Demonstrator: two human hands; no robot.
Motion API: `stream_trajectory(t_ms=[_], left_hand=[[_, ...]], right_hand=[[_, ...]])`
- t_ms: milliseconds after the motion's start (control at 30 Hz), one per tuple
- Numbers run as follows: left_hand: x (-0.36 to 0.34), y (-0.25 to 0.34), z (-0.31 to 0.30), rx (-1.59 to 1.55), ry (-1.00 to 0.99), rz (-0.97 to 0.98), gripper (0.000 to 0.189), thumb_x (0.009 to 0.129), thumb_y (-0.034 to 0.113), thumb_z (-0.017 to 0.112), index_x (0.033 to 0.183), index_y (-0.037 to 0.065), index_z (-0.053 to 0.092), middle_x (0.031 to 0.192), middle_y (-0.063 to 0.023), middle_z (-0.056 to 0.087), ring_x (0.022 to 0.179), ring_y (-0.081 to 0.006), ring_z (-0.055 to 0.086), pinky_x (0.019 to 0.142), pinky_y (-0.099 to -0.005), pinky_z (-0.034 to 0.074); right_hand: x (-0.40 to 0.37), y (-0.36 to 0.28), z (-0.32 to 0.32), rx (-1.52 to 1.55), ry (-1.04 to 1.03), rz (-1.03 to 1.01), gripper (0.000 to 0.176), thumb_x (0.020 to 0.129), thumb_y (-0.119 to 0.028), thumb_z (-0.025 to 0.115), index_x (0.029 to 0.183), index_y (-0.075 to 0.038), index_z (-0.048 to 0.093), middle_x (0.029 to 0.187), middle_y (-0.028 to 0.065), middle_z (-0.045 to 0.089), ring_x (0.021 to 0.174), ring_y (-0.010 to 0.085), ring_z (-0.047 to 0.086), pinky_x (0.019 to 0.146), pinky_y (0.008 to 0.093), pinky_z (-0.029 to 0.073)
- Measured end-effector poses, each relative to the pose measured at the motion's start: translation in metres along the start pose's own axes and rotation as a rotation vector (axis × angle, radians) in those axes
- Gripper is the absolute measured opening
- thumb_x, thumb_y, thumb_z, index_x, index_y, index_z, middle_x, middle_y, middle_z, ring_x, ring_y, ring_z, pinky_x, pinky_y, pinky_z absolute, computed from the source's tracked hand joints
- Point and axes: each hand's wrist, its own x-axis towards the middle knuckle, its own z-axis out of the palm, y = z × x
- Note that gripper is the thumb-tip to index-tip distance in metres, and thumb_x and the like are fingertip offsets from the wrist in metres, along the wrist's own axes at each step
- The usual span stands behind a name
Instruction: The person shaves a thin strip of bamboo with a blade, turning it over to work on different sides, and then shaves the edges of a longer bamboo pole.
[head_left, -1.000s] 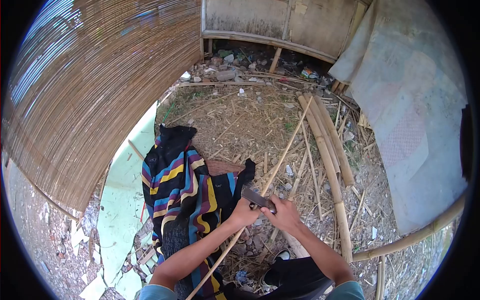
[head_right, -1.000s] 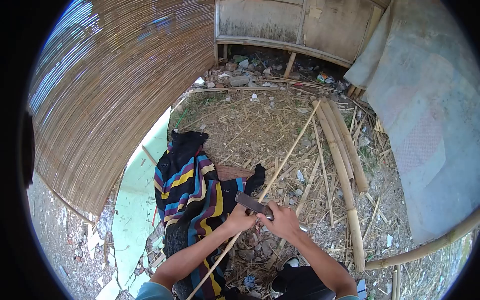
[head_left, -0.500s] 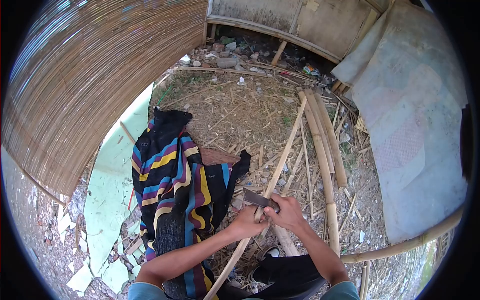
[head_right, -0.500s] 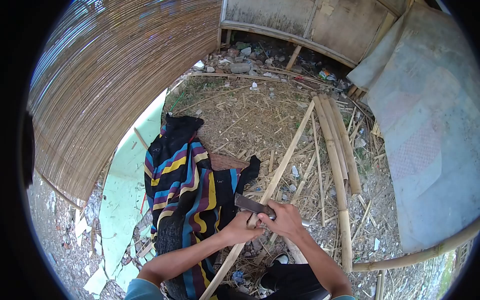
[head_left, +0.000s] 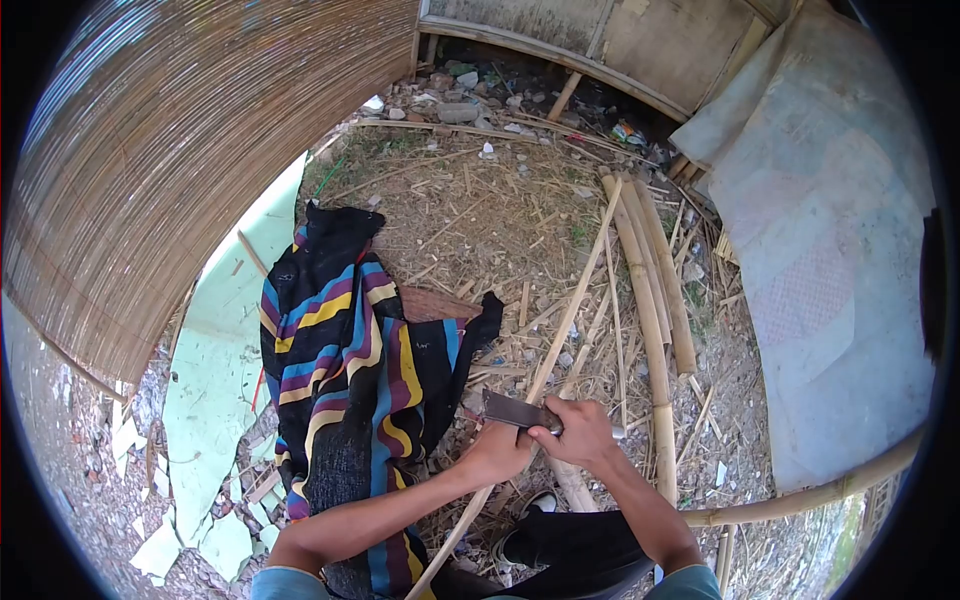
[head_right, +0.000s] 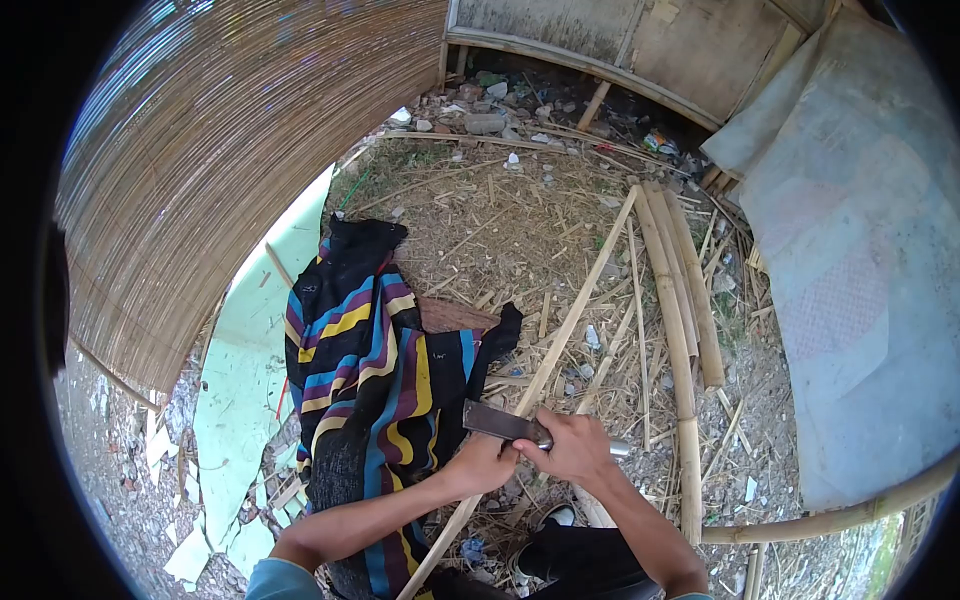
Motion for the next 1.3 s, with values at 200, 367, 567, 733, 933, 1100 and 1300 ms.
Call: stream_trajectory(t_ms=[200,367,567,733,933,1100,1300], left_hand=[[0.011,0.047,-0.021,-0.04,-0.226,-0.495,0.022,0.087,0.006,0.046,0.094,-0.014,0.049,0.065,-0.03,0.058,0.067,-0.0452,0.061,0.061,-0.048,0.048],[0.02,0.038,-0.02,-0.002,-0.111,-0.39,0.02,0.087,0.006,0.045,0.093,-0.013,0.049,0.064,-0.0303,0.057,0.066,-0.0462,0.061,0.059,-0.0485,0.047],[0.02,0.03,-0.025,-0.077,-0.201,-0.137,0.022,0.076,0.0,0.048,0.096,-0.003,0.055,0.09,-0.0258,0.055,0.086,-0.0426,0.054,0.074,-0.0465,0.043],[0.021,0.03,-0.024,0.028,-0.138,-0.131,0.017,0.074,-0.002,0.048,0.09,-0.003,0.053,0.086,-0.0246,0.055,0.081,-0.0434,0.053,0.071,-0.0485,0.041],[0.035,0.038,-0.033,0.002,-0.066,-0.166,0.017,0.078,-0.001,0.047,0.092,-0.005,0.055,0.082,-0.0266,0.057,0.08,-0.0443,0.057,0.069,-0.0463,0.044],[0.022,0.057,-0.025,-0.025,-0.216,-0.528,0.019,0.089,0.009,0.046,0.097,-0.005,0.056,0.071,-0.0208,0.06,0.065,-0.0318,0.063,0.058,-0.0407,0.046],[0.012,0.042,-0.027,-0.198,-0.224,-0.318,0.019,0.09,0.01,0.045,0.097,-0.003,0.057,0.057,-0.0085,0.053,0.05,-0.0184,0.053,0.052,-0.0332,0.042]], right_hand=[[0.029,0.033,-0.023,-0.223,0.162,0.282,0.039,0.079,-0.043,0.063,0.083,-0.004,0.06,0.054,0.0129,0.056,0.055,0.0349,0.06,0.054,0.0412,0.048],[0.011,0.008,-0.016,0.011,0.051,0.141,0.041,0.08,-0.046,0.062,0.088,-0.006,0.062,0.055,0.0155,0.057,0.055,0.0363,0.061,0.054,0.0433,0.049],[-0.001,-0.009,-0.014,0.071,-0.027,0.014,0.043,0.077,-0.047,0.063,0.088,-0.006,0.062,0.053,0.0148,0.056,0.055,0.0364,0.06,0.052,0.0426,0.048],[0.005,-0.006,-0.008,-0.033,0.077,-0.055,0.045,0.075,-0.051,0.064,0.083,-0.007,0.06,0.052,0.0123,0.055,0.053,0.0324,0.06,0.048,0.0399,0.047],[0.025,-0.011,-0.011,-0.141,0.253,-0.112,0.049,0.073,-0.058,0.063,0.078,-0.009,0.058,0.052,0.0107,0.057,0.05,0.0295,0.06,0.044,0.0376,0.046],[0.044,0.012,-0.045,-0.245,0.326,0.326,0.05,0.082,-0.056,0.056,0.077,-0.006,0.061,0.057,0.0119,0.06,0.052,0.0319,0.061,0.047,0.04,0.048],[0.007,0.042,-0.061,-0.241,0.432,0.387,0.044,0.083,-0.048,0.056,0.081,-0.005,0.063,0.06,0.0149,0.06,0.061,0.0375,0.062,0.059,0.0456,0.049]])
